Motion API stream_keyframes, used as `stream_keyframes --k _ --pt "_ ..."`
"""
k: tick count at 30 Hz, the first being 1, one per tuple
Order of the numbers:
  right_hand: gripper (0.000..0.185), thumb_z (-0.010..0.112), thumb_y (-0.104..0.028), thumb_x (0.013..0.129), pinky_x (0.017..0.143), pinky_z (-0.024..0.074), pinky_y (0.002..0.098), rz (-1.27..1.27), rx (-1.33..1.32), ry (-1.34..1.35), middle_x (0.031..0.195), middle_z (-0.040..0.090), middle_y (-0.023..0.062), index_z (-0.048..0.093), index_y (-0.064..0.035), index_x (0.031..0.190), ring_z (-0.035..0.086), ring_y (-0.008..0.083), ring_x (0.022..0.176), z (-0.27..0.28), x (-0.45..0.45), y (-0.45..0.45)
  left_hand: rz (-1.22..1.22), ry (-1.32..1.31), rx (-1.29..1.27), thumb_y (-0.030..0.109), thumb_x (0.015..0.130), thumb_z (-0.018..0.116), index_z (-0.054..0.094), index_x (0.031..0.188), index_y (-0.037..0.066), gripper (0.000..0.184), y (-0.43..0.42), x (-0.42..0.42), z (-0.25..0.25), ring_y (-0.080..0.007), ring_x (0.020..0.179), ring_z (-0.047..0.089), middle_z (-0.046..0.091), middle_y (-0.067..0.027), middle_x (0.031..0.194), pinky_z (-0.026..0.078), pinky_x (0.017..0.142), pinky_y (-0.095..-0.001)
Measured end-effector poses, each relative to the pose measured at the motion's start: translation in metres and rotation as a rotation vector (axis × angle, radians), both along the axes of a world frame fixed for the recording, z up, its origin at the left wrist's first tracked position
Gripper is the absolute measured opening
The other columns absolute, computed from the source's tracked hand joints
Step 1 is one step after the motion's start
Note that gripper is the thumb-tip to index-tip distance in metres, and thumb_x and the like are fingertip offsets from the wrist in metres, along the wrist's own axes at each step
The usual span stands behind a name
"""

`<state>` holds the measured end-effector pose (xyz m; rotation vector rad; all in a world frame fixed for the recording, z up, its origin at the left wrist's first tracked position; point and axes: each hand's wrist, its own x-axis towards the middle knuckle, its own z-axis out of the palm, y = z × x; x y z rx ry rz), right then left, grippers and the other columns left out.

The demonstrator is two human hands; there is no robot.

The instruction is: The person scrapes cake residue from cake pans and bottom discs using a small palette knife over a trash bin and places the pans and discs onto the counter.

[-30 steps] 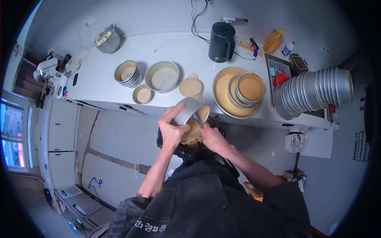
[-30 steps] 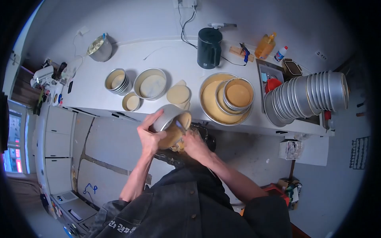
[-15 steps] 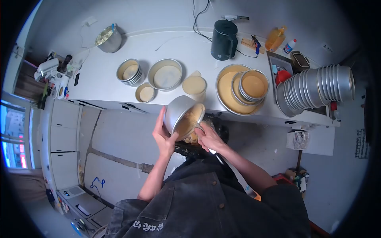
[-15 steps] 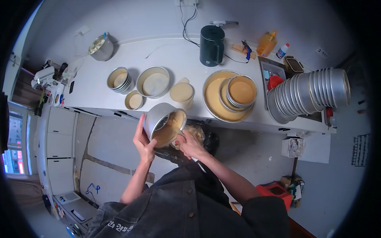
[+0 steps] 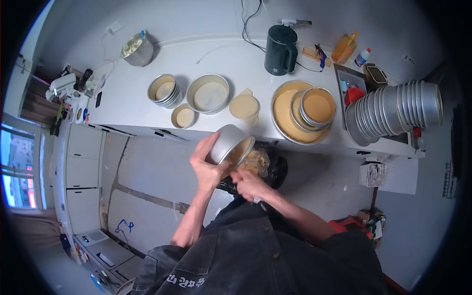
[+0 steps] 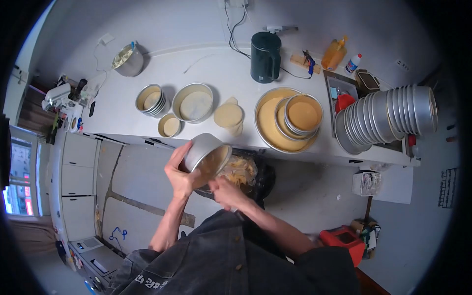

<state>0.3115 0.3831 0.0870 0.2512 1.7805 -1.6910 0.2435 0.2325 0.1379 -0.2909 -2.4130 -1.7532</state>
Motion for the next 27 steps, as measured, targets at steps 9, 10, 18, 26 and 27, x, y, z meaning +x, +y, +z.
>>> stream_keyframes --k 9,10,18,26,27 --pt "0.025 0.052 -0.030 0.107 0.036 0.0332 0.0293 -0.190 -0.172 -0.311 0.066 0.048 0.0022 0.054 -0.0048 0.109 0.042 0.0099 0.042 -0.008 -0.011 0.006 0.117 0.075 0.204 -0.003 0.060 0.062 0.059 0.138 -0.006 0.077 0.001 0.013 -0.026 -0.0282 0.123 0.059 0.062 -0.0191 0.133 0.041 0.110 -0.0388" --pt "0.025 0.053 -0.024 0.105 0.037 0.0398 0.0397 -0.112 0.052 -0.100 0.074 0.061 0.0153 0.055 -0.0017 0.115 0.055 0.0234 0.044 -0.025 -0.012 0.016 0.134 0.017 0.247 -0.004 0.062 0.062 0.054 0.142 -0.005 0.081 -0.003 0.020 -0.027 -0.0287 0.124 0.058 0.060 -0.0189 0.135 0.040 0.112 -0.0394" --pt "0.026 0.054 -0.024 0.104 0.055 0.0519 0.0555 0.000 0.706 0.642 0.066 0.063 0.0308 0.050 0.0020 0.103 0.067 0.0478 0.063 -0.027 -0.028 0.018 0.110 0.103 -0.284 0.006 0.073 0.072 0.043 0.154 0.004 0.086 -0.019 0.010 0.033 -0.0350 0.119 0.060 0.058 -0.0204 0.131 0.045 0.106 -0.0405" --pt "0.020 0.049 -0.021 0.105 0.039 0.0477 0.0412 -0.055 0.440 1.174 0.059 0.059 0.0129 0.052 -0.0009 0.106 0.060 0.0304 0.044 -0.064 -0.022 -0.006 0.008 0.063 -0.192 0.002 0.061 0.072 0.070 0.127 0.000 0.066 -0.006 -0.006 -0.004 -0.0298 0.108 0.068 0.068 -0.0195 0.124 0.052 0.098 -0.0355" --pt "0.019 0.051 -0.022 0.104 0.039 0.0428 0.0388 -0.007 0.068 0.472 0.061 0.054 0.0075 0.052 -0.0032 0.108 0.051 0.0240 0.042 -0.058 -0.013 -0.004 0.050 -0.011 -0.072 0.000 0.060 0.071 0.069 0.128 -0.001 0.067 -0.004 -0.005 -0.004 -0.0284 0.109 0.067 0.068 -0.0184 0.123 0.051 0.099 -0.0350"
